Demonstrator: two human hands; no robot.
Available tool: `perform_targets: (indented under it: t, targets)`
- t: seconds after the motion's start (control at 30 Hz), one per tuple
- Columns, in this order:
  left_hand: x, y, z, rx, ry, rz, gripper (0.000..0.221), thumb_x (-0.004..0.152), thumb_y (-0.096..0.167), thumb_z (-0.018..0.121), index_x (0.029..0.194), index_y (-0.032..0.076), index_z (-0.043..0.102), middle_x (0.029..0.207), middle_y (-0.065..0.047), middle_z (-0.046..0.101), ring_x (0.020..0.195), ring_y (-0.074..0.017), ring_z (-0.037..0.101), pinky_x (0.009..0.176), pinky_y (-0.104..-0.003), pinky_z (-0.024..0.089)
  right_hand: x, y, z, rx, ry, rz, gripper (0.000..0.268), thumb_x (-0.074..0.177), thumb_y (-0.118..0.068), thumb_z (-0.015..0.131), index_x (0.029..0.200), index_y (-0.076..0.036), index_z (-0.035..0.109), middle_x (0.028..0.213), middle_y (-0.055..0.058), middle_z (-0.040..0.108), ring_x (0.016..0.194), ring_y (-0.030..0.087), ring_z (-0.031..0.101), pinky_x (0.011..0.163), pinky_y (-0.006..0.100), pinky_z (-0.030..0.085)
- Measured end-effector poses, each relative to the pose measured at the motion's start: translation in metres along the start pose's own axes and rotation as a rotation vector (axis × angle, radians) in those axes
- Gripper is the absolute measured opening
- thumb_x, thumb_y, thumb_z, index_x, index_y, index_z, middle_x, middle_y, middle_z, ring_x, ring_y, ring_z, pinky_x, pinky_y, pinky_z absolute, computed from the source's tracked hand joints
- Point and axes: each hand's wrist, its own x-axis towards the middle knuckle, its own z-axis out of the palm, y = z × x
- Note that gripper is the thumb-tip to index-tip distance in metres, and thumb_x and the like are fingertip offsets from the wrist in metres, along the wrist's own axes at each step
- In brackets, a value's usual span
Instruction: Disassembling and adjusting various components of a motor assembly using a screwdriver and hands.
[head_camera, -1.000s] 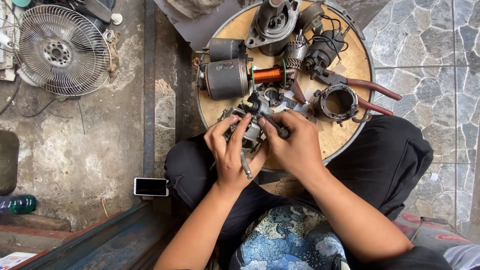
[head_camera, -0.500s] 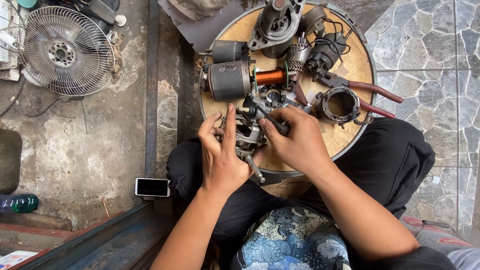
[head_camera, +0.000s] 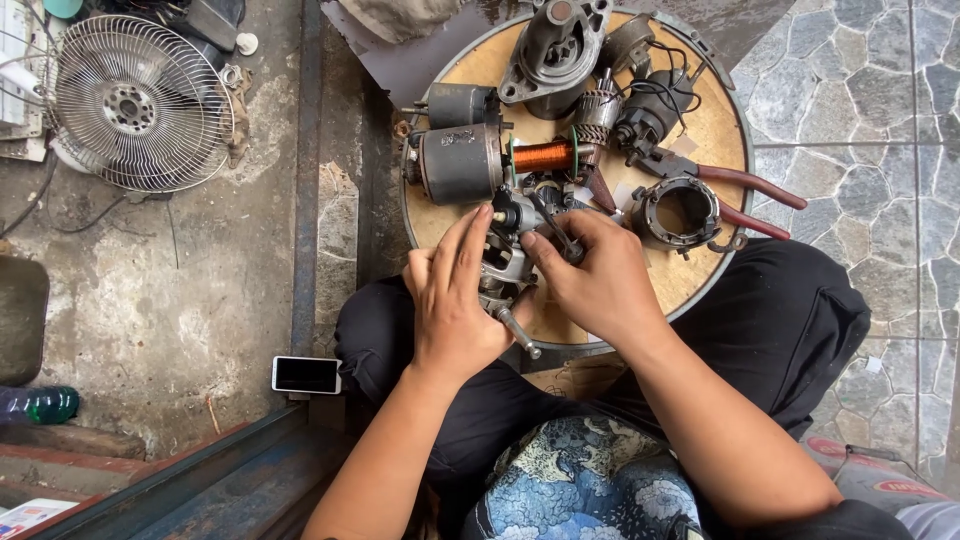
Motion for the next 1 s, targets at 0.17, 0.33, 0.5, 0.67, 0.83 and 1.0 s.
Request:
perform_targets:
  t: [0.17, 0.33, 0.5, 0.67, 0.83, 1.0]
  targets:
    - [0.001, 0.001, -0.001, 0.005, 0.035, 0.0, 0.102, 0.064, 0.035, 0.089, 0.153, 0.011, 0.047, 0.14, -0.011, 0.06, 0.123, -0.0309, 0.054, 0.112, -0.045, 0.03, 0.005, 0.008, 0.004, 0.099, -0.042, 0.102, 0.018, 0.09, -0.027, 0.079, 0.086, -0.009, 0.077, 0.066, 0.011, 0.066, 0.064, 0.024, 0.064, 0.062, 0.035, 0.05]
    - [-0.001, -0.001, 0.004, -0.104, 0.073, -0.013, 0.101, 0.064, 0.025, 0.089, 0.153, 0.005, 0.047, 0.138, -0.019, 0.057, 0.128, -0.0427, 0.05, 0.113, -0.054, 0.037, 0.009, 0.014, 0.01, 0.131, -0.045, 0.081, 0.013, 0.087, -0.024, 0.078, 0.084, -0.011, 0.077, 0.067, 0.008, 0.065, 0.064, 0.018, 0.06, 0.06, 0.032, 0.047]
    - [-0.005, 0.001, 0.013, -0.222, 0.172, 0.02, 0.094, 0.071, 0.028, 0.088, 0.151, -0.001, 0.047, 0.132, -0.021, 0.058, 0.12, -0.0395, 0.058, 0.105, -0.052, 0.047, 0.003, -0.003, 0.0, 0.082, -0.037, -0.026, 0.008, 0.084, -0.018, 0.077, 0.084, -0.01, 0.078, 0.069, 0.013, 0.066, 0.066, 0.027, 0.065, 0.06, 0.037, 0.048]
    - [0.006, 0.003, 0.028, -0.207, 0.379, 0.153, 0.095, 0.066, 0.032, 0.094, 0.141, -0.007, 0.053, 0.126, -0.025, 0.061, 0.112, -0.0414, 0.061, 0.102, -0.053, 0.05, -0.002, -0.021, -0.024, 0.123, 0.011, -0.152, 0.008, 0.086, -0.016, 0.08, 0.089, -0.009, 0.078, 0.072, 0.011, 0.068, 0.066, 0.023, 0.063, 0.061, 0.034, 0.048]
    - [0.031, 0.011, 0.041, -0.169, 0.612, 0.325, 0.091, 0.064, 0.026, 0.094, 0.134, -0.013, 0.053, 0.116, -0.03, 0.065, 0.102, -0.0427, 0.065, 0.093, -0.056, 0.054, -0.003, -0.04, -0.043, 0.116, 0.067, -0.338, 0.006, 0.088, -0.011, 0.083, 0.088, -0.009, 0.077, 0.069, 0.009, 0.065, 0.061, 0.019, 0.058, 0.059, 0.031, 0.046]
    - [0.04, 0.01, 0.063, -0.082, 0.834, 0.317, 0.088, 0.057, 0.013, 0.084, 0.134, -0.012, 0.048, 0.108, -0.028, 0.065, 0.096, -0.0395, 0.066, 0.09, -0.053, 0.056, -0.001, -0.04, -0.038, -0.032, 0.127, -0.512, 0.007, 0.089, -0.007, 0.082, 0.093, -0.009, 0.077, 0.076, 0.007, 0.068, 0.063, 0.025, 0.063, 0.059, 0.034, 0.05]
